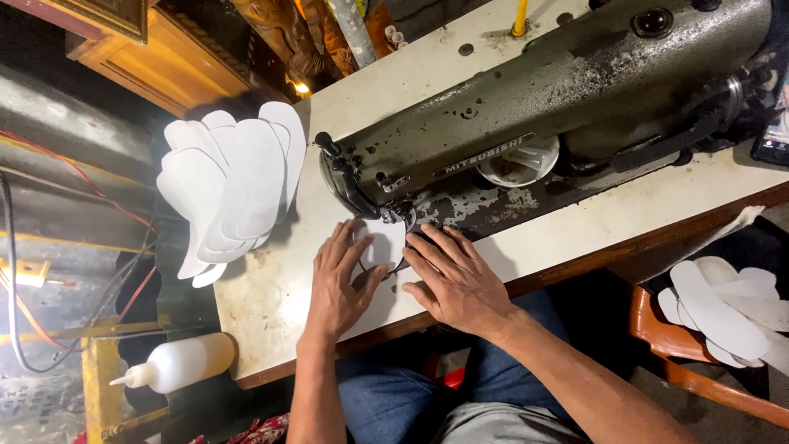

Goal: Stitching the edges of white shoe insole components using an industrial sewing machine

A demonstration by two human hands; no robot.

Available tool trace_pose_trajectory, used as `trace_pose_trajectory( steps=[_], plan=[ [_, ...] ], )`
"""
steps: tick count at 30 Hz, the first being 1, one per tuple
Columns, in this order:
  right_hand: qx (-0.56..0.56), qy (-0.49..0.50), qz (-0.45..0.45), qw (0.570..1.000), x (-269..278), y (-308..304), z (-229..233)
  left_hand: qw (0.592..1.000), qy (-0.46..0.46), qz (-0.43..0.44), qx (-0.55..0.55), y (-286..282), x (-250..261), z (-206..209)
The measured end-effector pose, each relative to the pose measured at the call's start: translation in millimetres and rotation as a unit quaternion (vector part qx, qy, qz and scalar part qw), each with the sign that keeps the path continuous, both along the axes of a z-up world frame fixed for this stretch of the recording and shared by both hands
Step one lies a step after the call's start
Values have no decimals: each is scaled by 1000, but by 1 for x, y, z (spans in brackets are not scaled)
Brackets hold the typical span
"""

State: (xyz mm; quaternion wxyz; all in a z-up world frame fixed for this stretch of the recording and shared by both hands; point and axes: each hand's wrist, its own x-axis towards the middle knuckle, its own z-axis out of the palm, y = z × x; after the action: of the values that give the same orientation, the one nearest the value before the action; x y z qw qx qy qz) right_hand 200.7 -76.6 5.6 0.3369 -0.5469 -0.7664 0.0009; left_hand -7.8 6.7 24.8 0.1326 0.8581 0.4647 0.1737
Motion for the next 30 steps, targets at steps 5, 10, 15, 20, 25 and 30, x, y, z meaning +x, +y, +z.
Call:
trace_pose_trajectory(
  steps=[5, 10, 15, 20, 25, 30],
  plan=[
    [-23, -3, 9, 1000, 0, -1, -1, 995, 71, -13, -62, 23, -1, 15],
    [-60, -9, 19, 998, 1, 0, 1, 988, 126, -4, -84, 37, -1, 13],
    [-79, -26, 23, 996, 1, 0, -3, 989, 126, 9, -81, 37, -1, 6],
    [-95, -35, 26, 995, 1, 1, 3, 989, 122, 23, -83, 33, 1, 5],
    [-137, -34, 27, 990, 1, 0, 6, 989, 125, 28, -74, 32, 5, 5],
    [-174, -16, 4, 985, -4, 7, 8, 990, 122, 33, -70, 28, 9, 7]
  ],
)
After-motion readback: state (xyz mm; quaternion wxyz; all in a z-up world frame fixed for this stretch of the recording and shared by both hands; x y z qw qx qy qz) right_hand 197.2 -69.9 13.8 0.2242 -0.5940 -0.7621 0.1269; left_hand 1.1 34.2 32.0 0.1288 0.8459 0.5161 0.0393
